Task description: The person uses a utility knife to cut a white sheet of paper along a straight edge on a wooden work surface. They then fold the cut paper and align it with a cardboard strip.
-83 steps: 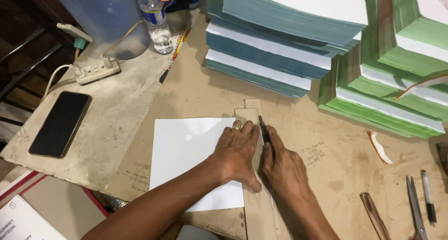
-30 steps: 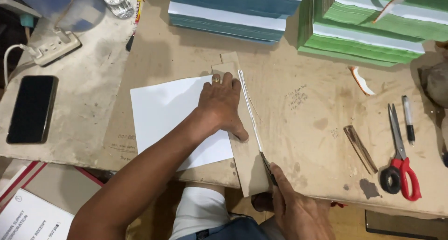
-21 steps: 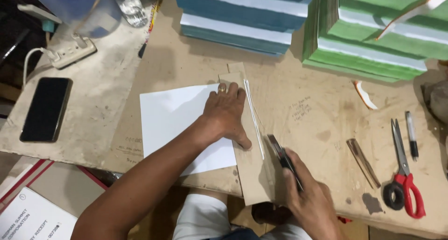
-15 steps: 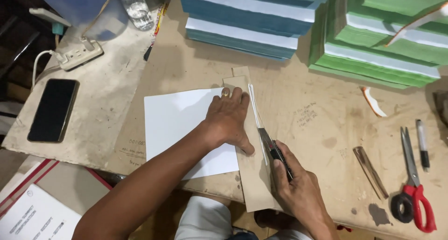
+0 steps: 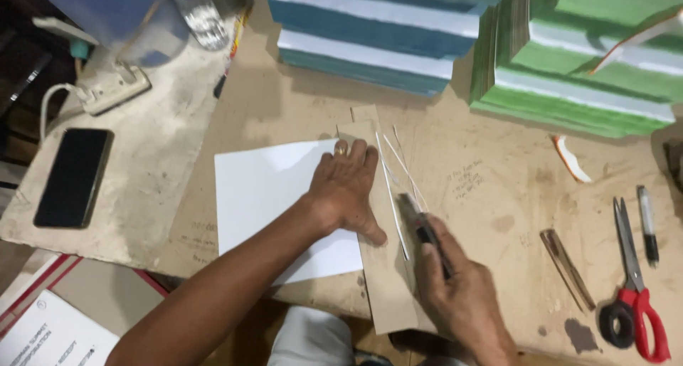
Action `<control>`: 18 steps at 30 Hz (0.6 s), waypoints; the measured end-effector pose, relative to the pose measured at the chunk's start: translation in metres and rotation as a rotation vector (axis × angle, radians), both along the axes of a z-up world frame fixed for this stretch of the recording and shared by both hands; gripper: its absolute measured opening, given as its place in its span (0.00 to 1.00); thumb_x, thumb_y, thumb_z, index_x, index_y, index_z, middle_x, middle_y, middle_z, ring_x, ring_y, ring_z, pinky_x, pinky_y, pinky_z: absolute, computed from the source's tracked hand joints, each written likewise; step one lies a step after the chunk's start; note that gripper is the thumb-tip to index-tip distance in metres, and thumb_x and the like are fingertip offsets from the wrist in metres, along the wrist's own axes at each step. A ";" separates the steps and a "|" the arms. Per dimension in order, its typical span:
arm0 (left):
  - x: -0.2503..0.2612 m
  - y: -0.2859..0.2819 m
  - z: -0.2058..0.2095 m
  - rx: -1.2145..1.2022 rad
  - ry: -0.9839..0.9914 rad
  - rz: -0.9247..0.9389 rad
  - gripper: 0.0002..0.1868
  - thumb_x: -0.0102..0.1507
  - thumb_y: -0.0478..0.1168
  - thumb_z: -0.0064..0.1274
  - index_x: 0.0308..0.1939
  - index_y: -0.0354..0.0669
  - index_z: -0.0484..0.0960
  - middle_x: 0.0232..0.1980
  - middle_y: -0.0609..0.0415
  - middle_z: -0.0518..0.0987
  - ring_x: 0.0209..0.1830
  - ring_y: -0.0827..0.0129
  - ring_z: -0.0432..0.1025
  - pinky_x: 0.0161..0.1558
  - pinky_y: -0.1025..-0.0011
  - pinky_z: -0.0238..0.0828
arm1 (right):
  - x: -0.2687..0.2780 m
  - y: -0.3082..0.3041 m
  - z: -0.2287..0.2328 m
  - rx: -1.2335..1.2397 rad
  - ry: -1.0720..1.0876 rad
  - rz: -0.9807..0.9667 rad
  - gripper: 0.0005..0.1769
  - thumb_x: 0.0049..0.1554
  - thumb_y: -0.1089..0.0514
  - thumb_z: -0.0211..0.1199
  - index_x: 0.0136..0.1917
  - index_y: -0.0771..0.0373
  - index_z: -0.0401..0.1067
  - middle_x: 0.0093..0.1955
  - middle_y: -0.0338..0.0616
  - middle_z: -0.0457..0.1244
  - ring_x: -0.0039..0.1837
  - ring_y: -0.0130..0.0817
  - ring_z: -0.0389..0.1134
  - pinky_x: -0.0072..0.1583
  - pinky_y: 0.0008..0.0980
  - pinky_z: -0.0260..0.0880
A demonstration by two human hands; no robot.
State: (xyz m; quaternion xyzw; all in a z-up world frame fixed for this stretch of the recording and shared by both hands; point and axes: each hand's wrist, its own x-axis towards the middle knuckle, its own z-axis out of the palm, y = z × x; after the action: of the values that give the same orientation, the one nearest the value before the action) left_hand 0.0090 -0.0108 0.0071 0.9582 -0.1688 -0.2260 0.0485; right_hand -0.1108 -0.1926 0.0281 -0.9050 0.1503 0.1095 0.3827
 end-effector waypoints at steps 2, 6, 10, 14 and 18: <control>-0.005 0.003 0.014 -0.057 0.098 0.025 0.80 0.39 0.69 0.77 0.80 0.40 0.42 0.79 0.43 0.48 0.80 0.43 0.43 0.75 0.52 0.43 | 0.010 0.017 0.019 -0.116 0.252 0.003 0.33 0.59 0.38 0.46 0.78 0.24 0.60 0.48 0.56 0.73 0.40 0.53 0.72 0.47 0.39 0.69; -0.005 0.005 0.011 -0.042 0.012 0.004 0.73 0.35 0.71 0.72 0.73 0.41 0.53 0.68 0.50 0.58 0.69 0.48 0.54 0.63 0.56 0.57 | 0.041 0.020 0.005 -0.157 0.173 0.058 0.35 0.59 0.40 0.42 0.80 0.25 0.55 0.59 0.57 0.70 0.57 0.62 0.71 0.57 0.47 0.69; -0.002 0.004 0.004 -0.044 0.020 0.015 0.76 0.33 0.72 0.72 0.75 0.40 0.50 0.67 0.51 0.58 0.73 0.46 0.51 0.64 0.55 0.56 | 0.068 0.023 -0.027 -0.200 -0.079 0.234 0.33 0.63 0.45 0.44 0.81 0.35 0.53 0.46 0.61 0.71 0.43 0.62 0.72 0.48 0.51 0.69; 0.000 0.001 0.003 -0.020 0.049 0.037 0.77 0.33 0.70 0.73 0.75 0.41 0.49 0.68 0.52 0.56 0.78 0.47 0.46 0.69 0.52 0.49 | 0.083 0.022 -0.057 -0.217 -0.249 0.339 0.32 0.64 0.47 0.47 0.81 0.43 0.54 0.37 0.57 0.71 0.36 0.59 0.71 0.41 0.51 0.69; 0.001 0.002 -0.003 -0.055 0.067 0.041 0.83 0.32 0.71 0.74 0.78 0.40 0.43 0.70 0.53 0.55 0.81 0.47 0.40 0.73 0.51 0.42 | 0.079 0.025 -0.023 -0.202 0.041 0.228 0.34 0.61 0.42 0.43 0.81 0.31 0.52 0.51 0.67 0.69 0.51 0.69 0.71 0.58 0.52 0.69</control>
State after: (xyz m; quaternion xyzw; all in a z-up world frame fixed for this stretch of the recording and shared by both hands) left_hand 0.0096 -0.0089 0.0043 0.9516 -0.1537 -0.2521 0.0849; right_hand -0.0321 -0.1677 0.0051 -0.9477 0.0647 0.1547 0.2715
